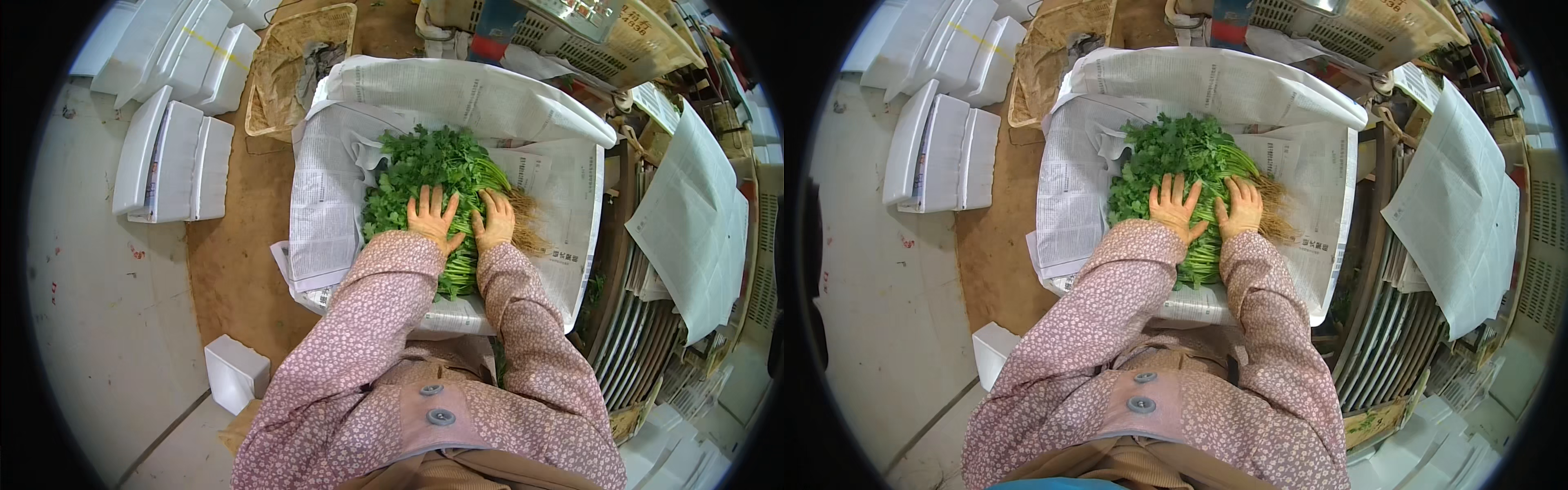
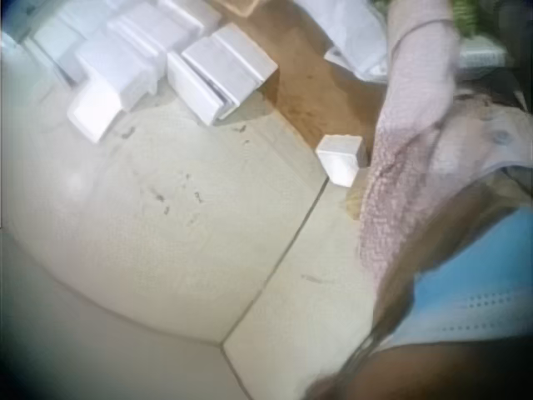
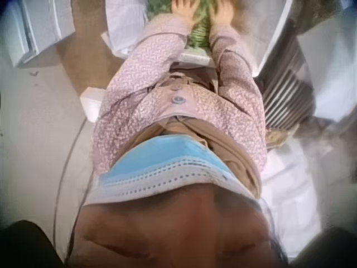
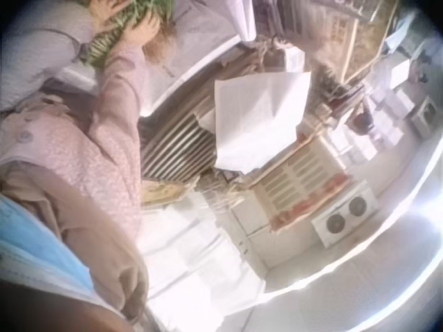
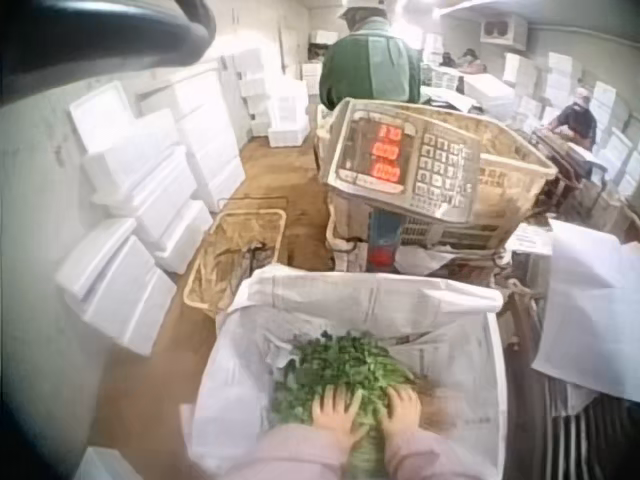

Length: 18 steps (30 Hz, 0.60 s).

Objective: The person gathers bunches of leafy green vegetables from a metal rack, aligns them by hand, and places them into a white styrofoam box lined with newspaper. The person repeats this process, moving vegetables from the rack to the box and occasionally adjusting the arrangement.

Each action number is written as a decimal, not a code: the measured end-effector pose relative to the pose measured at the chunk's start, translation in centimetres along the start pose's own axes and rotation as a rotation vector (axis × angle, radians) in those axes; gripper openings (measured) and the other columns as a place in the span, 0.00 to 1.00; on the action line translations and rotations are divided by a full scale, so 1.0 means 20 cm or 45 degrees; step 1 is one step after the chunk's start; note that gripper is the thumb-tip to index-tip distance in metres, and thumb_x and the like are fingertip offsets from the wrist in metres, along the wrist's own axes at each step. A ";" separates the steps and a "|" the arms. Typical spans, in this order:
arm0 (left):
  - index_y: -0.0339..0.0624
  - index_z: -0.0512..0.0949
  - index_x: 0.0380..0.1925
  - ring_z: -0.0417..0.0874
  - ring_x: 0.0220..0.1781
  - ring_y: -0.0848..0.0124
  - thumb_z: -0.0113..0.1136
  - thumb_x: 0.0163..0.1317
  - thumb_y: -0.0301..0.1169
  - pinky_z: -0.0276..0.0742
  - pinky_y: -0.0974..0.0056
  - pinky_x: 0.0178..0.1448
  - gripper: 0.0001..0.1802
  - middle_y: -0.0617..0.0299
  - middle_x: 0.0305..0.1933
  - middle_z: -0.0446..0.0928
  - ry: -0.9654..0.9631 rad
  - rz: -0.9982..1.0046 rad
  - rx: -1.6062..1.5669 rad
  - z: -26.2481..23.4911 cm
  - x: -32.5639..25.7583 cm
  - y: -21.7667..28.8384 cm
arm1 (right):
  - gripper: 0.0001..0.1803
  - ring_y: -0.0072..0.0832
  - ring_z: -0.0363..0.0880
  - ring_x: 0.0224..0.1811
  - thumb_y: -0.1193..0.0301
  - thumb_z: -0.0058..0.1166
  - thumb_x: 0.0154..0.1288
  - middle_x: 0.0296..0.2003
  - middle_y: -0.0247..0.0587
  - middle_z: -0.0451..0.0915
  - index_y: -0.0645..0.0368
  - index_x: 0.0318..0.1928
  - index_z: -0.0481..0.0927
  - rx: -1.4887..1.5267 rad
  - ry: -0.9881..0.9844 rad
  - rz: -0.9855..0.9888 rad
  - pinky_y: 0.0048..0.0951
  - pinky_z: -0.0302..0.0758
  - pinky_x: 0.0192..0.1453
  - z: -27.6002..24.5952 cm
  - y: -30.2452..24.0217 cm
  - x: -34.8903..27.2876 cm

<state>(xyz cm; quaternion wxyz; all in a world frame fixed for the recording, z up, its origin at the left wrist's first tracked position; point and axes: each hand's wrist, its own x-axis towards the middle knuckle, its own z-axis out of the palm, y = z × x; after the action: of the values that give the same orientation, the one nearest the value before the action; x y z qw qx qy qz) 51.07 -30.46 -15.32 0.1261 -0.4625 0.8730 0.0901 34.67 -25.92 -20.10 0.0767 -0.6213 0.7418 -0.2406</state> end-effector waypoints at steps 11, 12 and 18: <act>0.56 0.46 0.72 0.44 0.75 0.49 0.50 0.55 0.63 0.42 0.41 0.71 0.49 0.49 0.74 0.45 0.036 0.041 -0.077 0.09 0.11 -0.04 | 0.27 0.43 0.67 0.61 0.59 0.55 0.59 0.56 0.47 0.72 0.57 0.57 0.72 0.029 -0.175 0.213 0.43 0.64 0.65 -0.05 -0.01 0.08; 0.56 0.45 0.72 0.42 0.75 0.49 0.48 0.56 0.64 0.40 0.41 0.71 0.49 0.50 0.75 0.43 -0.001 0.026 -0.063 0.09 0.11 -0.06 | 0.29 0.42 0.65 0.64 0.58 0.54 0.59 0.59 0.46 0.70 0.56 0.60 0.70 0.033 -0.241 0.304 0.43 0.62 0.66 -0.16 -0.11 0.09; 0.56 0.46 0.72 0.47 0.73 0.47 0.51 0.55 0.63 0.52 0.43 0.68 0.49 0.49 0.74 0.46 0.131 0.140 0.082 0.13 0.17 -0.11 | 0.20 0.40 0.75 0.55 0.64 0.52 0.62 0.50 0.45 0.78 0.56 0.54 0.76 0.657 0.105 0.353 0.37 0.71 0.61 -0.81 -0.14 -0.31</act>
<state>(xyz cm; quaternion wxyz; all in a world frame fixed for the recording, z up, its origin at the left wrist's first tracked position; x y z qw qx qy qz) 51.43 -33.64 -18.93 0.0908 -0.4135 0.9048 0.0447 31.81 -16.04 -5.85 0.2341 -0.4637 0.7363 -0.4336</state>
